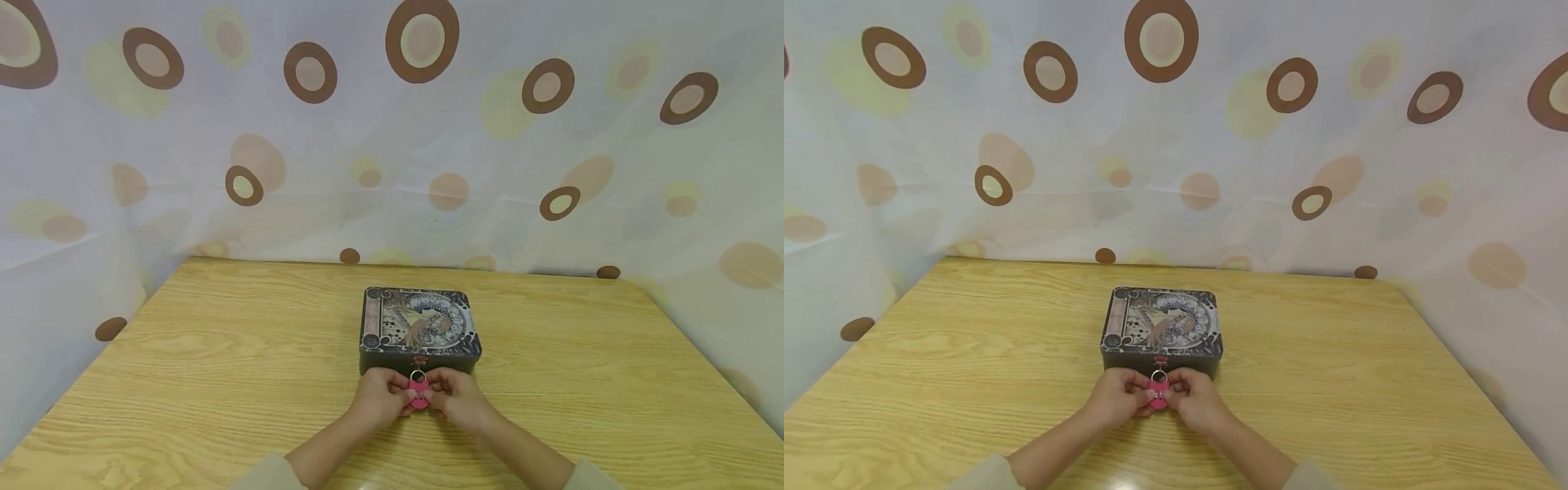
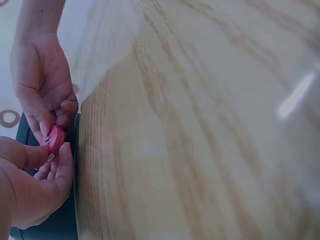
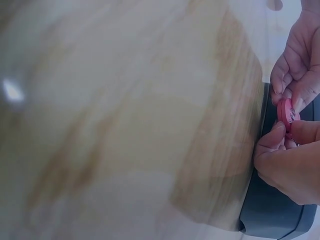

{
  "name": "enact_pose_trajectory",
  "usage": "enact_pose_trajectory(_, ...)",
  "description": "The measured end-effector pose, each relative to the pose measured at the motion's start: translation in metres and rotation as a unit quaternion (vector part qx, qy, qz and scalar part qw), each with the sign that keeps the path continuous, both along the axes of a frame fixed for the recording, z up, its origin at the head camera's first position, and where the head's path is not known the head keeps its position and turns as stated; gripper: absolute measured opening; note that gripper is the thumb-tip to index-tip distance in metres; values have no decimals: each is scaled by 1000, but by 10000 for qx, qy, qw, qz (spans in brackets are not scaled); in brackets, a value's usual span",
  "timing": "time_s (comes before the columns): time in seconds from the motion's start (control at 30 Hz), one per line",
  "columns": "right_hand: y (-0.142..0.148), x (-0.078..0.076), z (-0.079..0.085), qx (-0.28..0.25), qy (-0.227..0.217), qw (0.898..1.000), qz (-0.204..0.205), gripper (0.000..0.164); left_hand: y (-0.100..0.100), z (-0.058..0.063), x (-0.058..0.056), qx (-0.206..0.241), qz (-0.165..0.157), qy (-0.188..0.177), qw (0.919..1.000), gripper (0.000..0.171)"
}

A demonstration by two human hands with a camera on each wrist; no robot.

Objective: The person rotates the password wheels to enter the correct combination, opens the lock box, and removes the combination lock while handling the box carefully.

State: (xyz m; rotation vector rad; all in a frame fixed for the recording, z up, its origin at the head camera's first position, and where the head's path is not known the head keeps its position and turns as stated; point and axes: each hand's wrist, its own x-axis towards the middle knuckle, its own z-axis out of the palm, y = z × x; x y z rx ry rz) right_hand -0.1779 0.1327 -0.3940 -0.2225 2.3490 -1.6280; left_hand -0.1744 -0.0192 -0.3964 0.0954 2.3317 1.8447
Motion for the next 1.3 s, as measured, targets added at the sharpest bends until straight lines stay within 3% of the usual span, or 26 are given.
enact_pose_trajectory(0.57,-1,0,-1,104,-59,9999,-43,23,-2,-1,1,120,-88,261,9995,6)
enact_pose_trajectory(0.73,0,0,0,38,-232,9997,-78,23,-2,0,1,168,-76,159,9997,7)
enact_pose_trajectory(1.3,2,1,1,-65,-228,9997,77,27,-1,2,1,129,3,-148,9998,7)
